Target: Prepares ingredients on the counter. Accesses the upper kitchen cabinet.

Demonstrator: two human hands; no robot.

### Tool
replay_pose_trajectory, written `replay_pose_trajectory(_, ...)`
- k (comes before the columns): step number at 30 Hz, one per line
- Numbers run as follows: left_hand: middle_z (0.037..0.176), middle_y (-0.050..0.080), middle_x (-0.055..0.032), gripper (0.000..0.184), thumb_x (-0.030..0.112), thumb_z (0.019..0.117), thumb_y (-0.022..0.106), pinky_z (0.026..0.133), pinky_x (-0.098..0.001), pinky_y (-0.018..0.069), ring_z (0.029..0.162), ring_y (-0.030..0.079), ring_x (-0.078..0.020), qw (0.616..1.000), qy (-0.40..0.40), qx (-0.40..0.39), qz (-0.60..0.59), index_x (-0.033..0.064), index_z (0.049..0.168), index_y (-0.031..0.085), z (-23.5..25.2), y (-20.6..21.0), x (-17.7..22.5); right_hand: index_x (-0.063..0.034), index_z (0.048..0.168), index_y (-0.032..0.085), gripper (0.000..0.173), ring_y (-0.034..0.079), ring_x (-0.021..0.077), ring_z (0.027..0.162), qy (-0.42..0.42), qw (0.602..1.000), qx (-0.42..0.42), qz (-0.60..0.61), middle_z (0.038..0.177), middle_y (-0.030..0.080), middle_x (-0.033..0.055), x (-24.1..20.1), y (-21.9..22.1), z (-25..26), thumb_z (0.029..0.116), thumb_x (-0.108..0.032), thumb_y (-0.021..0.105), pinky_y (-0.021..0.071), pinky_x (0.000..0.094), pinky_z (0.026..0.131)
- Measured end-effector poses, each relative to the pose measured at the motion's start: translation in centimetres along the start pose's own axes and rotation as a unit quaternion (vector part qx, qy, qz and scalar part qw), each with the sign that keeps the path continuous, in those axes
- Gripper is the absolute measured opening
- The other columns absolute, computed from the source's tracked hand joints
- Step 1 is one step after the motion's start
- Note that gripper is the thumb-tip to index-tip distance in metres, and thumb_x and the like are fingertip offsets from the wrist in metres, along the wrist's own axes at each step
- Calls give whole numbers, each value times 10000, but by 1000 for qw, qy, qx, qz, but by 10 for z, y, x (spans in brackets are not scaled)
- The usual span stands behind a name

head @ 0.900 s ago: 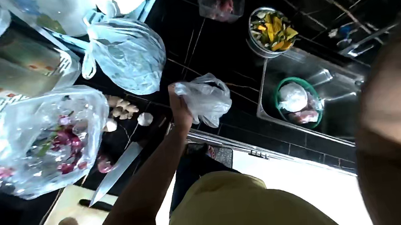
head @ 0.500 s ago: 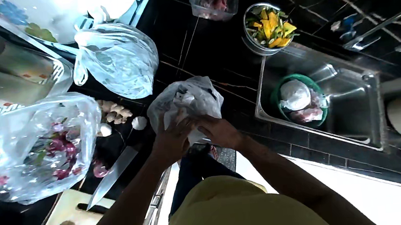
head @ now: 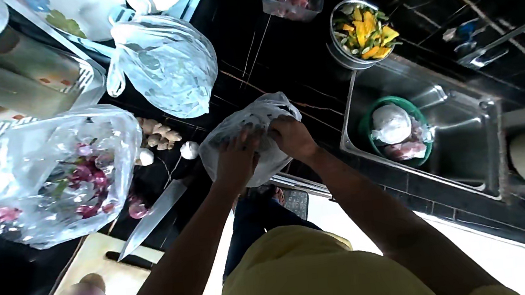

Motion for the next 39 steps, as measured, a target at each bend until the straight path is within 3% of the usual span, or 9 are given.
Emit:
replay_pose_trajectory(3, 1487, 543, -133, 639, 174, 940, 734, 1008, -616, 458, 1272, 578, -392, 1000, 10, -3, 4, 211, 1529, 489, 8, -2, 2, 5, 1021, 709, 102, 676, 295, 1006, -76, 994, 19, 72, 1094, 665, 175, -5, -10, 1, 977, -63, 648, 586, 453, 893)
replay_pose_trajectory(7, 1203, 679, -186, 254, 231, 946, 736, 993, -603, 474, 1176, 613, -404, 998, 52, -4, 36, 84, 1152, 751, 2, 0, -4, -19, 1261, 642, 250, 706, 364, 1007, 28, 990, -127, 52, 1109, 707, 208, 2, 3, -2, 1065, -120, 524, 565, 557, 904)
replay_pose_trajectory(12, 1442, 597, -102, 170, 191, 967, 678, 1187, -643, 257, 1446, 436, -341, 988, 148, -28, 38, 69, 1044, 766, -24, 8, -8, -163, 1558, 414, 669, 616, 507, 1141, 172, 963, -195, -69, 1393, 542, 303, 11, 10, -4, 967, -267, 711, 520, 662, 886)
replay_pose_trajectory(15, 1379, 628, -120, 231, 203, 1035, 583, 1058, -609, 442, 1373, 516, -340, 988, 114, -102, 12, 65, 1155, 724, -30, 14, -14, -96, 1466, 504, 709, 601, 500, 1174, 198, 962, -175, -64, 1442, 516, 287, 24, 5, -5, 883, -353, 813, 510, 682, 883)
replay_pose_trajectory(19, 1372, 619, -161, 336, 342, 1055, 560, 1059, -614, 438, 1333, 542, -374, 991, 88, -74, -61, 111, 1249, 709, -34, 16, -23, -66, 1354, 625, 482, 595, 482, 1196, 188, 968, -141, -88, 1375, 582, 254, 14, -20, -8, 916, -221, 756, 505, 690, 887)
replay_pose_trajectory(25, 1318, 643, -196, 252, 90, 1022, 580, 940, -562, 557, 1113, 682, -377, 989, 4, 68, -130, -6, 1230, 684, -16, 9, -22, -96, 1261, 707, 283, 661, 306, 1185, -148, 987, -56, -28, 1279, 690, 124, -25, 8, -10, 997, -76, 605, 530, 504, 1027)
replay_pose_trajectory(28, 1371, 626, -171, 277, 130, 1012, 628, 865, -603, 568, 1108, 686, -396, 994, -36, 69, -76, 60, 1276, 675, 0, 6, -28, -152, 1397, 618, 368, 680, 380, 1069, -88, 970, -163, -160, 1313, 661, 147, -17, 16, -12, 1032, -135, 577, 510, 605, 925)
replay_pose_trajectory(35, 1398, 591, -207, 365, 215, 1007, 653, 915, -656, 511, 1212, 605, -457, 996, -70, -61, 8, 195, 1371, 648, 28, -2, -24, -84, 1230, 717, 334, 552, 442, 1249, 56, 919, -315, -232, 1317, 631, 197, 16, 9, -45, 933, 16, 602, 418, 660, 1007)
replay_pose_trajectory(39, 1395, 575, -210, 268, 122, 966, 694, 939, -618, 528, 1264, 574, -444, 1000, 25, 11, -1, 61, 1227, 690, 42, 0, -31, -70, 1167, 744, 275, 638, 373, 1141, -10, 983, -110, -143, 1203, 685, 174, 4, 4, -48, 947, 8, 599, 519, 534, 963)
Point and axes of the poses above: each hand's wrist, its own z-axis towards the middle knuckle, its own y-axis out of the palm, x = y × z, the point moved 3 cm from there along z, towards the middle knuckle
